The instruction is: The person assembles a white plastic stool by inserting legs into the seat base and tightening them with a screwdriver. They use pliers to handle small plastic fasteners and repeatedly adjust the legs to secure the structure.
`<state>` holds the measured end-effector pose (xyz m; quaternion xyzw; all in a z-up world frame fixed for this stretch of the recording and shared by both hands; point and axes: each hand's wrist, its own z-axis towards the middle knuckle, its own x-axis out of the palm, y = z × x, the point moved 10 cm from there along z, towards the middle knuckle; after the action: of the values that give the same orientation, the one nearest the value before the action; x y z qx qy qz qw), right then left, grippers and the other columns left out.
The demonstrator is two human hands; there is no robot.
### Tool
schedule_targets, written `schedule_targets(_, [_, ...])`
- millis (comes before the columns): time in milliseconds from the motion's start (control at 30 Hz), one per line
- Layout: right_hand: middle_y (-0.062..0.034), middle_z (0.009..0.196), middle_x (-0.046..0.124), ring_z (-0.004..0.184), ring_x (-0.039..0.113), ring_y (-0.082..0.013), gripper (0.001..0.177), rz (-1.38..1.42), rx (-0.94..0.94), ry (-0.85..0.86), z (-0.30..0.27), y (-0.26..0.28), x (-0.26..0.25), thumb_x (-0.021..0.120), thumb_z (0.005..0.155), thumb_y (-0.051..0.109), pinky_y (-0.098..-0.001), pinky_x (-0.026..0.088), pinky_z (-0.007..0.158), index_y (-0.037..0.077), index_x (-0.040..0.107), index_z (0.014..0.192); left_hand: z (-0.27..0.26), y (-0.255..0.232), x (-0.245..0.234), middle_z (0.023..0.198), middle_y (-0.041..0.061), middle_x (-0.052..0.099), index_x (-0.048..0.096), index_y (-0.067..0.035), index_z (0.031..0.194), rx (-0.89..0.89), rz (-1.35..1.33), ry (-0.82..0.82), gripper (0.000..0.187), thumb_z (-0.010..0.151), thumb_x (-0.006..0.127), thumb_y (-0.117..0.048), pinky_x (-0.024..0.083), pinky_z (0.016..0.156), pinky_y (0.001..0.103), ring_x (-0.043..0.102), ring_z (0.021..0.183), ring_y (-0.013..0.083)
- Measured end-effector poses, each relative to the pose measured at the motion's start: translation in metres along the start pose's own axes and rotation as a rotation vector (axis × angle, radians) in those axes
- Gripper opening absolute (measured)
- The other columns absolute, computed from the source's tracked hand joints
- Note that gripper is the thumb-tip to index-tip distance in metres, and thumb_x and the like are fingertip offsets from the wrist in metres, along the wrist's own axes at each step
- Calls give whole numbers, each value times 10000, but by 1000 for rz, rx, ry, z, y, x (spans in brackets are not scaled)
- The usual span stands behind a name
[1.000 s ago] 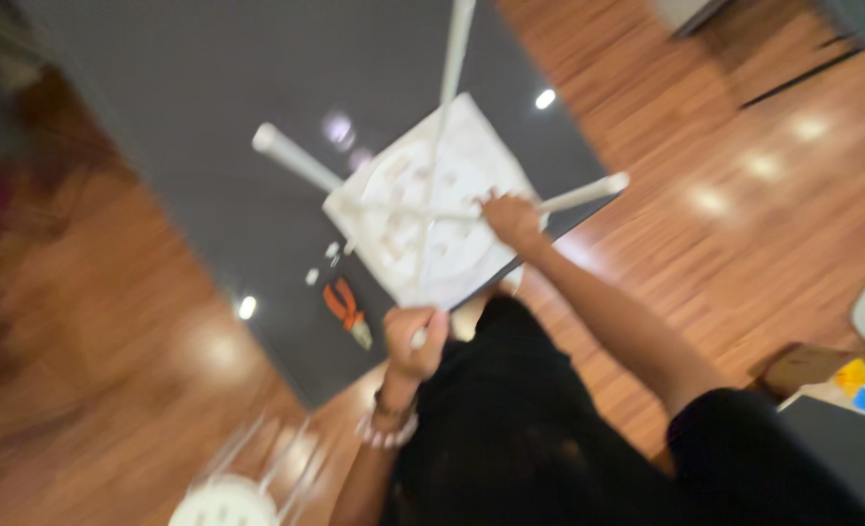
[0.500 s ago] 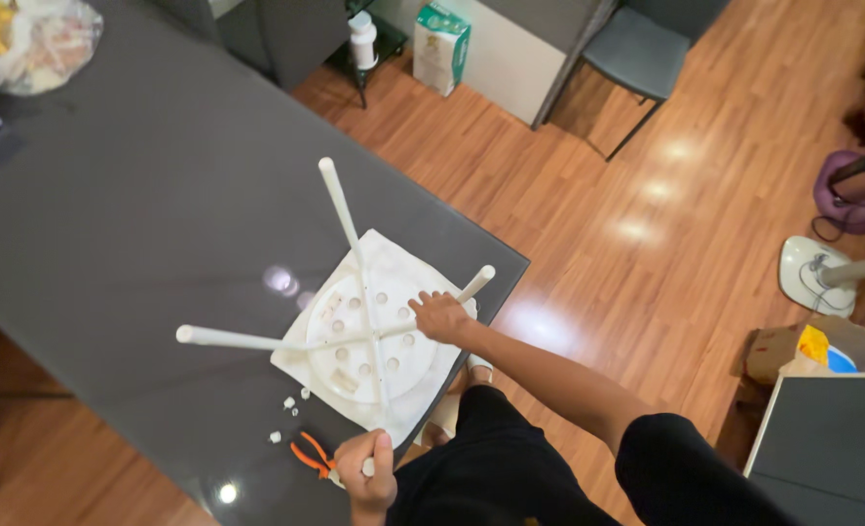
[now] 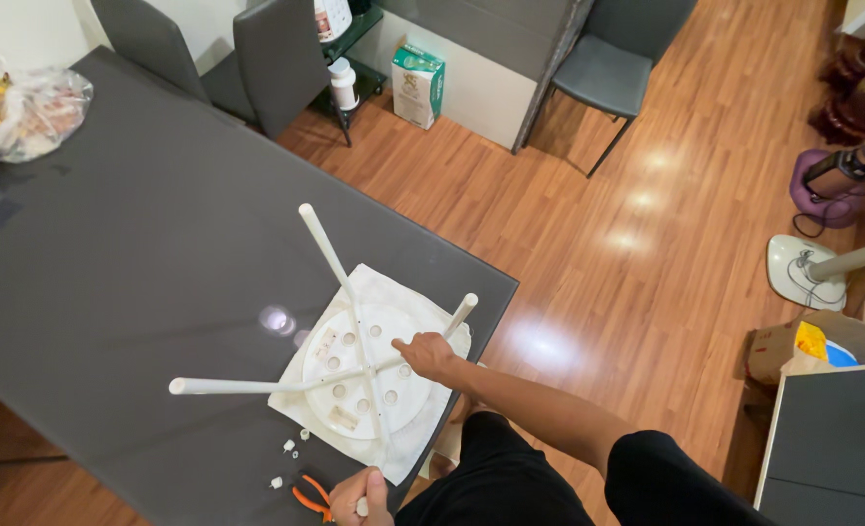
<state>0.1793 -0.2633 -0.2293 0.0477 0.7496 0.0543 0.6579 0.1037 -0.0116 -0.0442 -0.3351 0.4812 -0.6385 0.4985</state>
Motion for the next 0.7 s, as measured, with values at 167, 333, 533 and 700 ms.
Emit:
schedule_targets(167, [-115, 902, 656, 746, 695, -296, 369, 4, -83, -182, -11, 1, -46, 635, 879, 288, -434, 558, 592, 130, 565, 1205, -12, 22, -1, 430, 38, 386, 493, 0, 533, -13, 39, 29, 338, 850, 591, -68, 271, 423, 310, 390, 364, 122])
schedule_targets(333, [-148, 926, 639, 773, 699, -315, 369, 98, 191, 75, -12, -8, -32, 543, 1074, 397, -428, 557, 633, 73, 542, 1249, -14, 43, -6, 445, 54, 558, 650, 19, 614, 64, 88, 3, 270, 841, 633, -126, 454, 442, 278, 572, 386, 132])
schedule_targets(533, [-119, 837, 702, 783, 707, -308, 282, 115, 150, 69, -9, 4, -11, 481, 1120, 294, -437, 532, 648, 87, 564, 1292, -25, 72, -13, 427, 50, 548, 654, 2, 604, -37, 140, 75, 302, 859, 632, -158, 444, 420, 304, 555, 366, 141])
schedule_targets(700, [-156, 893, 651, 765, 685, -333, 341, 76, -27, -46, -3, 15, -29, 572, 943, 193, -458, 539, 615, 154, 575, 1281, -25, 83, -10, 423, 40, 532, 620, -24, 546, -90, 180, 176, 367, 879, 605, -177, 447, 427, 315, 547, 379, 139])
